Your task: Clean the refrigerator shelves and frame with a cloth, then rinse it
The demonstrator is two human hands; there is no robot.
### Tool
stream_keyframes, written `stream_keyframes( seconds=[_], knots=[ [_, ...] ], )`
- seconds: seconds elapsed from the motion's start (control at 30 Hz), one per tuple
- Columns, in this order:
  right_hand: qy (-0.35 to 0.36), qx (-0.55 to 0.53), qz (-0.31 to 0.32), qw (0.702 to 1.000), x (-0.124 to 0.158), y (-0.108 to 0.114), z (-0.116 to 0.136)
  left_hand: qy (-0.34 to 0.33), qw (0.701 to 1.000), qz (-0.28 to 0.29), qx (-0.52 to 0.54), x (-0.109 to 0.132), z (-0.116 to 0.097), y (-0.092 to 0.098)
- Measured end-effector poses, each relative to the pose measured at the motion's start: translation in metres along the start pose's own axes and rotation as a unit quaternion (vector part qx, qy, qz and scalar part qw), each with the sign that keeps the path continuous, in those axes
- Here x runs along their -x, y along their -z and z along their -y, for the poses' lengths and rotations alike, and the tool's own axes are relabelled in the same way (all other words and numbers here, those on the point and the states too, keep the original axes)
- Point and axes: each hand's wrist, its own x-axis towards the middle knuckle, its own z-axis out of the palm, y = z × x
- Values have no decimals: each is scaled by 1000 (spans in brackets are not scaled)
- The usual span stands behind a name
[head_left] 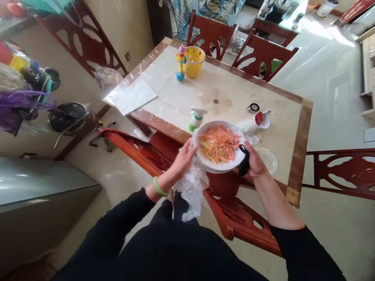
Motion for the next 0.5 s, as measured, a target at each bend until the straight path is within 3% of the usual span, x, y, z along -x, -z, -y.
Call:
stream_keyframes(
  seconds=[0.13,0.27,0.5],
  knots=[
    [-16,8,17,1000,44,-11,28,-52,998,-18,18,62,-11,-13],
    [8,58,58,997,76,-23,37,-74,994,-83,16,123,-11,-20],
    [11,180,222,958,93,-34,15,-98,959,-258,64,220,28,-26]
  ],
)
